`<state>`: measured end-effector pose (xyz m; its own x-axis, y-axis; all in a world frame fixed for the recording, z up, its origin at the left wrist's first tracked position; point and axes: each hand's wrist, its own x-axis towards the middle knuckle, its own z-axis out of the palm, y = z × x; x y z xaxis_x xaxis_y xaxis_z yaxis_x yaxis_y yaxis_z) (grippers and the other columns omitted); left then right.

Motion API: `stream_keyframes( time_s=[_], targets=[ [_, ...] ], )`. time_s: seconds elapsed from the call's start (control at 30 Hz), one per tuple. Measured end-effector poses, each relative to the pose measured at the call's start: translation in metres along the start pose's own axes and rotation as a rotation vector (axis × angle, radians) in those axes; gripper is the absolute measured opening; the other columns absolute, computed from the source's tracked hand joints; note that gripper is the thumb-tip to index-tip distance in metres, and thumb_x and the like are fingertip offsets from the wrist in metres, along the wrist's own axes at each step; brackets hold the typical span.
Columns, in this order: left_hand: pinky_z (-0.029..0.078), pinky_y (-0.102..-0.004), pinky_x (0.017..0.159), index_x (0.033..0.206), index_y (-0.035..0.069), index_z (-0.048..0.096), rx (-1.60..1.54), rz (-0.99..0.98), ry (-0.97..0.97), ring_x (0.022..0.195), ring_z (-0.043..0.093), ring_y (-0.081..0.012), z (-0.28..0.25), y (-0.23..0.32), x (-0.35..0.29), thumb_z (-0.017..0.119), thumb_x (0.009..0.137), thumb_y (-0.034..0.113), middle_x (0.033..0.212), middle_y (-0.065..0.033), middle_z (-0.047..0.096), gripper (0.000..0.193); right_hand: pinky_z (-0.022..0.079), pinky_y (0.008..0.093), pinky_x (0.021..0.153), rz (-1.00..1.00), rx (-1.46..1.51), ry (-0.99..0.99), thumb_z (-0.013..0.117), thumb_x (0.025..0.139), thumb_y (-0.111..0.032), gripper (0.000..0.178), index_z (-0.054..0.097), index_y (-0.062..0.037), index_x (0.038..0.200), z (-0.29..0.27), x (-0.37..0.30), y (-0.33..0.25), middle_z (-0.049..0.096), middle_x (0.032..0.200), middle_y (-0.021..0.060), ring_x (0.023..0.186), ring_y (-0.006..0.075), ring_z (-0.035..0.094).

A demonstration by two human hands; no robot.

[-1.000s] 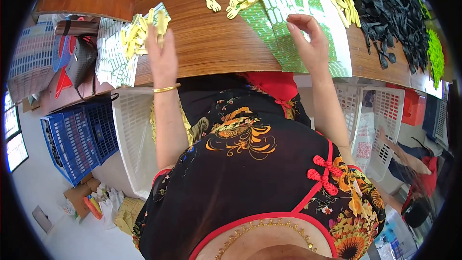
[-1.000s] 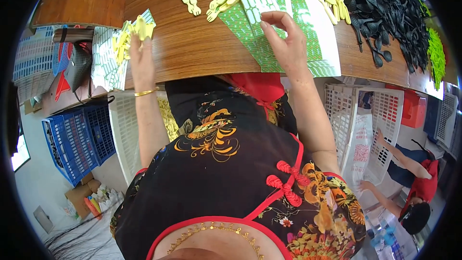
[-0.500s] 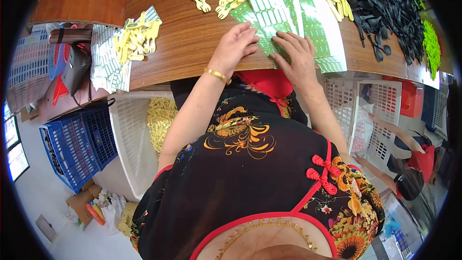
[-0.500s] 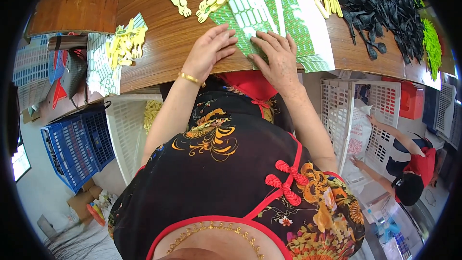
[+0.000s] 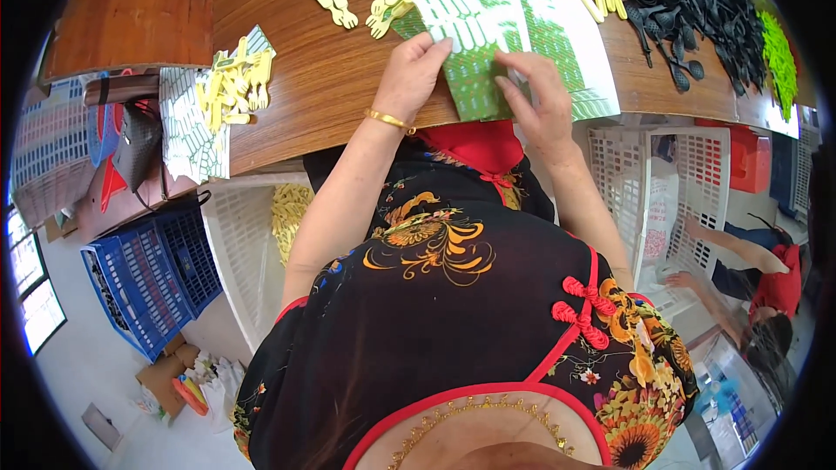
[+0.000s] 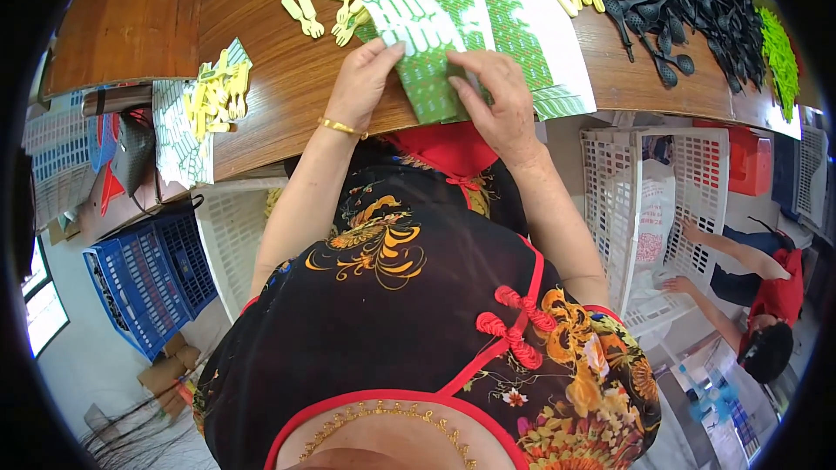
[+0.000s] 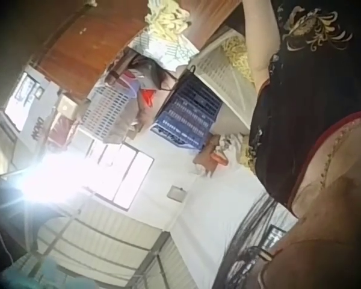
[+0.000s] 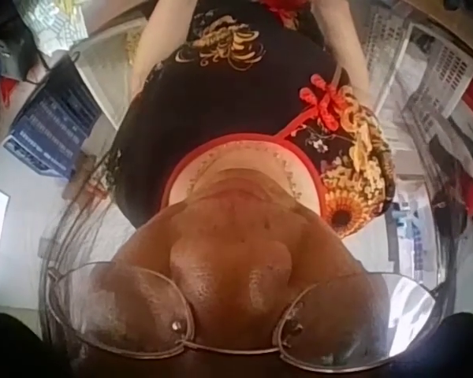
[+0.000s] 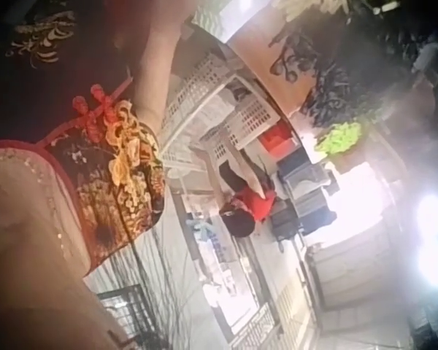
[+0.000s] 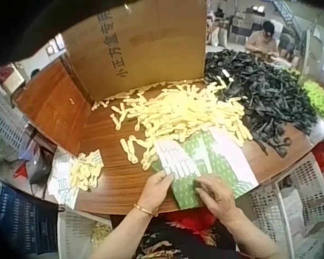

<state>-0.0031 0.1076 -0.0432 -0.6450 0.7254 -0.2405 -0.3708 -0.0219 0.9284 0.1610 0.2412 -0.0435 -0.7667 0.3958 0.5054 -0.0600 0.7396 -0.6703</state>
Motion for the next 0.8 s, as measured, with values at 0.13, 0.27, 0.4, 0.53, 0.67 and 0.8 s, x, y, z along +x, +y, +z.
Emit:
stream_keyframes(
  time_s=[0.13, 0.27, 0.4, 0.53, 0.67, 0.8],
  targets=[
    [0.052, -0.0266, 0.092, 0.123, -0.001, 0.063, -0.272, -0.013, -0.081, 0.105, 0.066, -0.0119, 0.006, 0.019, -0.024, 0.06, 0.101, 0.011, 0.118, -0.0064, 0.07, 0.024, 0.049, 0.0389, 0.096, 0.032, 0.018, 0.02, 0.075, 0.087, -0.01, 0.033, 0.072, -0.011, 0.12, -0.005, 0.028, -0.012, 0.07, 0.114, 0.0103, 0.109, 0.0276, 0.064],
    [0.054, -0.0307, 0.096, 0.134, 0.002, 0.054, -0.288, 0.028, -0.117, 0.111, 0.066, -0.0145, 0.009, 0.028, -0.035, 0.062, 0.1, 0.008, 0.125, -0.008, 0.067, 0.035, 0.047, 0.0388, 0.098, -0.026, 0.006, -0.027, 0.077, 0.087, -0.018, 0.032, 0.073, -0.012, 0.118, -0.006, 0.038, -0.021, 0.07, 0.114, 0.0081, 0.108, 0.0256, 0.064],
    [0.054, -0.0323, 0.097, 0.136, 0.004, 0.051, -0.212, 0.084, -0.089, 0.113, 0.065, -0.015, 0.008, 0.032, -0.044, 0.059, 0.102, 0.009, 0.129, -0.0088, 0.065, 0.035, 0.045, 0.0382, 0.101, -0.094, -0.057, -0.065, 0.077, 0.086, -0.019, 0.03, 0.073, -0.0144, 0.116, -0.01, 0.043, -0.026, 0.071, 0.113, 0.0045, 0.109, 0.0234, 0.065],
    [0.051, -0.0322, 0.099, 0.136, 0.003, 0.051, -0.353, 0.2, 0.017, 0.115, 0.063, -0.0153, 0.014, 0.033, -0.045, 0.055, 0.105, 0.007, 0.129, -0.0086, 0.064, 0.032, 0.041, 0.0415, 0.106, -0.164, -0.079, -0.021, 0.078, 0.087, -0.021, 0.028, 0.072, -0.0163, 0.113, -0.015, 0.05, -0.036, 0.072, 0.11, 0.0008, 0.109, 0.0198, 0.065],
    [0.049, -0.0318, 0.101, 0.136, 0.003, 0.049, -0.207, 0.284, 0.035, 0.117, 0.06, -0.0139, 0.014, 0.035, -0.049, 0.054, 0.106, 0.011, 0.131, -0.0073, 0.063, 0.032, 0.039, 0.0466, 0.11, -0.168, -0.081, -0.03, 0.079, 0.085, -0.021, 0.023, 0.072, -0.0169, 0.107, -0.017, 0.053, -0.04, 0.072, 0.107, -0.0009, 0.107, 0.0181, 0.066],
    [0.045, -0.0286, 0.101, 0.133, 0.0, 0.045, -0.019, 0.401, 0.057, 0.115, 0.055, -0.01, 0.019, 0.038, -0.055, 0.053, 0.106, 0.009, 0.126, -0.0068, 0.061, 0.029, 0.038, 0.0478, 0.11, -0.166, -0.082, -0.026, 0.081, 0.081, -0.016, 0.021, 0.072, -0.0176, 0.1, -0.014, 0.057, -0.04, 0.072, 0.103, -0.0041, 0.107, 0.0169, 0.066]
  ],
)
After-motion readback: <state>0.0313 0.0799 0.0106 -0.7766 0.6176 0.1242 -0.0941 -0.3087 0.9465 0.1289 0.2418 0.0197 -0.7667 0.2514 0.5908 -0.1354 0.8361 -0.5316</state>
